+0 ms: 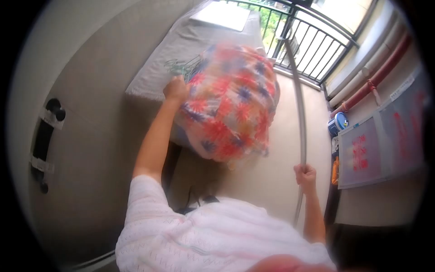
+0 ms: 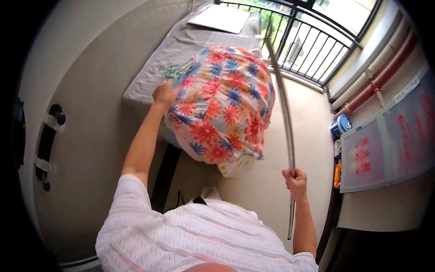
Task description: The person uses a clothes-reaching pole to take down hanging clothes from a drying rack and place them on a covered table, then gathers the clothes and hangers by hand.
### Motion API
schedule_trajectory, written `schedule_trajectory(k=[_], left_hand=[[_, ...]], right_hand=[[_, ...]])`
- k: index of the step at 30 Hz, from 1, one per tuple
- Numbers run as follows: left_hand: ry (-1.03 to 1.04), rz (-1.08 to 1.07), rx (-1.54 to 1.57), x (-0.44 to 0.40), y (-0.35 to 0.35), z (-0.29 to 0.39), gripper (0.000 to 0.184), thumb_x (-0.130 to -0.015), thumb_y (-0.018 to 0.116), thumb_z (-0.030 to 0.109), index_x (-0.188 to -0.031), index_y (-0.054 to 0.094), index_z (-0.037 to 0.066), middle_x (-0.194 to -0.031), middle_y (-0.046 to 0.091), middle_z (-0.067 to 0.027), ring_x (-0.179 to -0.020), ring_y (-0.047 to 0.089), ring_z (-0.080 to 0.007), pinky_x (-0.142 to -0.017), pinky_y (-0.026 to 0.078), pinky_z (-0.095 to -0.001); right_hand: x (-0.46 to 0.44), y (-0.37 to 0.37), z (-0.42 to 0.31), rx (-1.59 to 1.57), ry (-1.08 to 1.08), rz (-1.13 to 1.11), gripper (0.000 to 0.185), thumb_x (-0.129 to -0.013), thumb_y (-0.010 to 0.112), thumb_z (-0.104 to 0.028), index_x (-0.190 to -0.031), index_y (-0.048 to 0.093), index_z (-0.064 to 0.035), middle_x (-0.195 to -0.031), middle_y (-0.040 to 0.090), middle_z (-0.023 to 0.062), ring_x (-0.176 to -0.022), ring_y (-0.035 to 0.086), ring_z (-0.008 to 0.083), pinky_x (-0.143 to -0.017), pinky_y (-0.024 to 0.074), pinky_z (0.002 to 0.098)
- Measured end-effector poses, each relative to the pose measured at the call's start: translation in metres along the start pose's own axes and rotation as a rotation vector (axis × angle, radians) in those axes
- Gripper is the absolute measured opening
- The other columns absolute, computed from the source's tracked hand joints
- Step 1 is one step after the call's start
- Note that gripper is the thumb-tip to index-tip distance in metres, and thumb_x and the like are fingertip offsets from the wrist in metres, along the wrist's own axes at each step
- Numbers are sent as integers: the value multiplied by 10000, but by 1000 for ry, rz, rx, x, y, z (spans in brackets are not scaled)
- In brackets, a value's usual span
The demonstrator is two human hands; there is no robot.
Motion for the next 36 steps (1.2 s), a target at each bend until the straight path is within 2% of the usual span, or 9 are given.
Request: schedule_trajectory(k=[3, 7, 9, 14, 19, 25, 26, 30, 36], left_hand=[[191, -252, 580, 28, -1, 82, 296, -703, 644, 309, -862, 616, 61, -569, 584, -36, -585, 582, -139, -530, 460, -260], [607, -947, 1269, 150, -2, 244, 246, -782, 597, 137, -997, 517, 47, -799, 558, -17, -664, 549, -69, -543, 462, -201], [472, -1012, 1339, 167, -43, 281, 189, -801, 572, 130, -951, 515, 30, -752, 552, -12, -599, 536, -63, -514, 448, -190], [598, -818, 1538, 176, -117, 338, 145, -817, 547, 125, -920, 518, 28, -717, 550, -18, -525, 494, -50, -455, 418, -179], [761, -688, 1735, 180, -209, 391, 185, -842, 494, 148, -968, 499, 12, -705, 568, -52, -494, 474, -54, -420, 389, -177], [908, -465, 1592, 193, -287, 456, 204, -851, 467, 146, -975, 512, -10, -657, 563, -64, -462, 461, -49, -396, 360, -165], [1123, -160, 1371, 183, -293, 471, 208, -852, 463, 158, -972, 508, -6, -655, 563, -61, -462, 466, -52, -399, 367, -171], [988, -356, 1453, 191, -318, 499, 173, -827, 480, 155, -937, 470, 21, -699, 587, -75, -530, 546, -88, -417, 408, -180], [1111, -296, 1109, 207, -294, 502, 578, -705, 547, 138, -1216, 342, -38, -746, 597, -115, -662, 572, -175, -614, 464, -276]], right_hand=[[13, 12, -7, 94, 27, -25, 272, -769, 626, -172, -579, 445, -102, -466, 362, -77, -383, 316, 10, -326, 251, 184], [26, 29, -32, 136, -52, -135, 237, -763, 633, -166, -615, 470, -80, -495, 362, -86, -455, 323, 10, -388, 266, 181], [46, 22, -66, 59, -45, -167, 165, -760, 633, -154, -712, 512, -52, -551, 433, -60, -480, 382, 21, -413, 317, 188], [100, -40, 27, -94, 61, -406, 132, -780, 605, -136, -790, 532, -26, -680, 543, 11, -646, 523, 83, -595, 434, 227], [168, -104, 148, 108, 349, -107, 160, -780, 609, -170, -694, 553, -48, -639, 555, 21, -582, 521, 90, -541, 429, 225], [207, -124, 131, -21, 344, 21, 179, -779, 611, -181, -673, 550, -51, -610, 546, 23, -545, 517, 94, -507, 423, 226], [210, -125, 126, -42, 325, 26, 183, -779, 611, -183, -669, 550, -51, -605, 544, 24, -539, 516, 95, -501, 422, 226], [208, -133, 84, -129, 206, 32, 196, -779, 612, -191, -654, 548, -53, -585, 538, 25, -514, 513, 98, -478, 418, 227], [157, -176, -78, -213, -479, 186, 268, -807, 563, -302, -724, 488, -58, -549, 464, 9, -390, 428, 78, -340, 350, 219]])
Point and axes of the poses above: each hand's wrist, its own x-axis away from the middle knuckle, its own y-axis out of the palm, z = x × y, the point moved 4 cm from there along -x, towards the middle knuckle
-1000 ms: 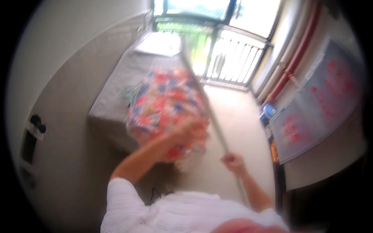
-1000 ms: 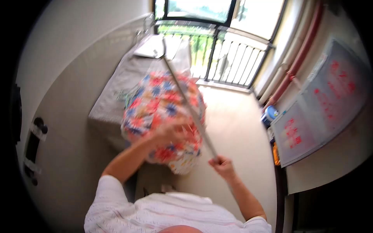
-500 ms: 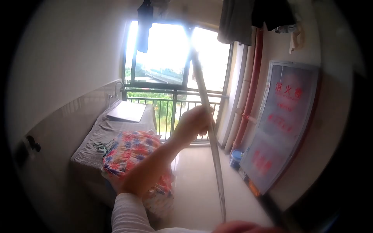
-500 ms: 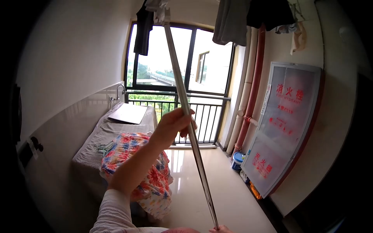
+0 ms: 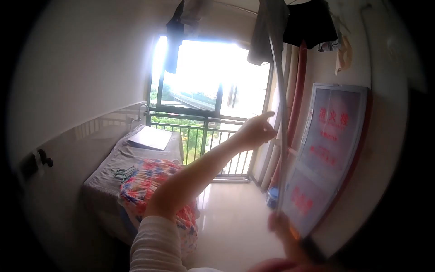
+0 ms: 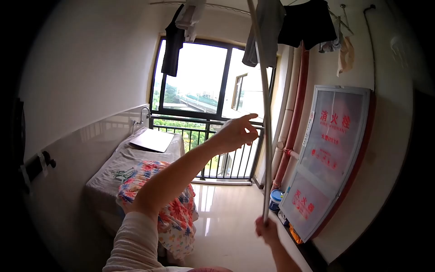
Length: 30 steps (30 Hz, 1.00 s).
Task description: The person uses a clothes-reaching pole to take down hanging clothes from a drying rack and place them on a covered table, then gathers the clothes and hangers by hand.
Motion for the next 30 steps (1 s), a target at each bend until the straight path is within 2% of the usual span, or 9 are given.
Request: schedule_trajectory(k=[3, 5, 6, 13, 16, 18, 21, 25, 30], left_hand=[[17, 27, -181, 17, -10, -19, 447, -713, 519, 102, -1137, 451, -22, -792, 594, -121, -712, 565, -185, -653, 449, -292], [94, 10, -233, 41, -24, -29, 417, -759, 563, 130, -1154, 466, 40, -770, 600, -42, -609, 543, -83, -535, 454, -235], [126, 34, -212, 51, -31, -42, 388, -751, 574, 126, -1124, 495, 52, -782, 604, -44, -618, 552, -96, -557, 460, -242], [-110, 30, -369, 134, -111, -110, 380, -741, 575, 161, -1106, 510, 76, -813, 612, -69, -653, 584, -159, -629, 470, -283], [-247, 52, -386, 165, -147, -126, 384, -725, 586, 164, -1095, 526, 81, -812, 620, -62, -654, 587, -151, -617, 471, -277], [-238, 68, -347, 183, -167, -145, 387, -732, 587, 162, -1103, 522, 77, -819, 624, -60, -654, 582, -132, -611, 474, -273], [-417, 68, -240, 205, -184, -178, 374, -749, 572, 151, -1110, 516, 70, -820, 626, -70, -656, 584, -131, -621, 477, -265], [-441, 72, -175, 227, -199, -199, 382, -755, 577, 151, -1123, 506, 72, -814, 626, -88, -667, 592, -140, -623, 478, -257], [-266, 124, -282, 247, -212, -212, 304, -722, 582, 158, -1001, 573, 37, -746, 621, -94, -649, 600, -170, -597, 477, -279]], right_hand=[[-60, 22, -80, 148, -208, 76, 311, -826, 512, -363, -701, 449, -86, -459, 378, -23, -342, 364, 63, -300, 288, 206], [-110, 39, -105, 65, -227, -6, 296, -840, 487, -360, -816, 488, -65, -444, 361, -19, -320, 338, 63, -278, 260, 214], [-136, 50, -120, 90, -277, -23, 300, -849, 470, -350, -870, 489, -51, -446, 362, -12, -305, 326, 64, -270, 253, 216], [-266, 156, -212, -186, -247, -289, 354, -852, 433, -404, -854, 438, -50, -431, 283, -19, -330, 265, 78, -290, 210, 223], [-298, 197, -236, 72, -557, -370, 338, -861, 424, -390, -837, 437, -53, -435, 260, -27, -333, 239, 68, -297, 172, 214], [-320, 221, -239, -217, -243, -373, 316, -871, 409, -376, -817, 444, -66, -440, 249, -40, -346, 230, 55, -306, 164, 205], [-337, 256, -247, -92, -438, -512, 305, -879, 394, -372, -802, 445, -81, -450, 246, -56, -357, 214, 36, -320, 167, 193], [-339, 289, -273, 49, -599, -418, 326, -873, 399, -382, -814, 452, -66, -460, 241, -59, -358, 211, 37, -323, 171, 191], [-358, 330, -308, -145, -526, -445, 322, -864, 428, -377, -782, 453, -67, -459, 265, -61, -361, 242, 35, -329, 197, 189]])
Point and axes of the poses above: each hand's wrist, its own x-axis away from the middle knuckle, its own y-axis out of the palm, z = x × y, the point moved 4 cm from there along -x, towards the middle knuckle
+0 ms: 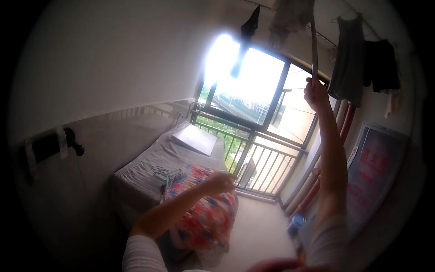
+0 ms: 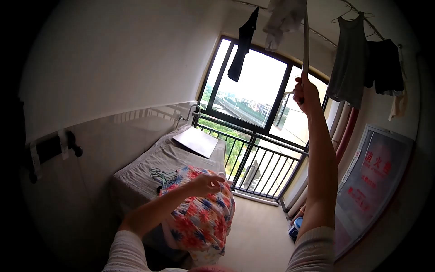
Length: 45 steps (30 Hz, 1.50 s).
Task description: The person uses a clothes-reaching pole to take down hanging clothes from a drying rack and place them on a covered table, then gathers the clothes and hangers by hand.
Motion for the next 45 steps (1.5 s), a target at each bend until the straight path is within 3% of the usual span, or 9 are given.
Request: schedule_trajectory(k=[8, 11, 20, 22, 27, 30, 33, 38, 45], left_hand=[[-77, 46, 156, 25, -14, 0, 236, -707, 560, 107, -933, 605, 60, -859, 605, -93, -698, 590, -191, -641, 475, -285], [-93, -65, 126, 30, -15, -4, 389, -776, 579, 159, -1141, 489, 58, -875, 613, -78, -719, 574, -115, -624, 476, -235], [-180, -88, 279, 50, -31, 8, 474, -754, 618, 231, -1167, 463, 57, -873, 607, -96, -767, 570, -132, -650, 473, -253], [-196, -20, 234, 44, -36, -3, 511, -744, 630, 252, -1178, 448, 53, -886, 600, -99, -767, 567, -137, -659, 472, -254], [19, 305, -27, 1, -73, -12, 777, -640, 730, 305, -1255, 320, 67, -1031, 523, -128, -836, 547, -170, -739, 456, -285], [175, 659, -2, -39, -105, -7, 807, -609, 754, 234, -1252, 304, 49, -1130, 462, -103, -999, 466, -213, -819, 412, -321], [-56, 462, 478, -64, -116, 10, 642, -641, 720, 314, -1108, 449, -32, -1054, 517, -148, -939, 522, -214, -789, 430, -286], [92, 366, 252, -103, -22, -3, 564, -700, 671, 291, -1124, 456, -12, -1041, 531, -130, -940, 512, -198, -797, 422, -299], [88, -558, -288, -13, 138, 29, 598, -707, 663, 306, -1172, 421, 18, -1080, 508, -126, -1003, 487, -202, -823, 416, -307]], right_hand=[[-14, 50, -3, -30, 78, 179, 306, -861, 447, -360, -671, 415, -123, -439, 276, -57, -326, 256, 27, -300, 191, 154], [-30, 51, -6, -68, 37, 134, 292, -851, 473, -346, -684, 434, -110, -449, 291, -55, -335, 272, 29, -302, 207, 155], [-33, 49, -24, 82, -19, 241, 309, -820, 524, -346, -653, 465, -92, -450, 339, -30, -340, 291, 59, -329, 254, 223], [4, 49, 17, 194, -168, 320, 315, -825, 512, -341, -650, 490, -81, -429, 381, -9, -309, 342, 76, -314, 284, 224], [107, 38, 97, 90, 222, 285, 248, -809, 544, -248, -674, 453, -60, -487, 435, 19, -353, 424, 112, -327, 375, 240], [119, 14, 75, 182, 52, 180, 227, -811, 541, -226, -674, 439, -77, -508, 438, 13, -356, 416, 114, -318, 356, 233], [159, 0, 74, 135, 126, 231, 219, -796, 560, -213, -673, 436, -81, -500, 411, 0, -346, 366, 89, -307, 290, 223], [293, -10, 102, 180, 440, 376, 200, -781, 583, -178, -667, 460, -70, -472, 383, -24, -343, 349, 59, -302, 258, 208], [424, -99, 92, 298, 542, 595, 169, -784, 602, -188, -709, 514, -64, -483, 375, -65, -354, 327, 17, -302, 239, 182]])
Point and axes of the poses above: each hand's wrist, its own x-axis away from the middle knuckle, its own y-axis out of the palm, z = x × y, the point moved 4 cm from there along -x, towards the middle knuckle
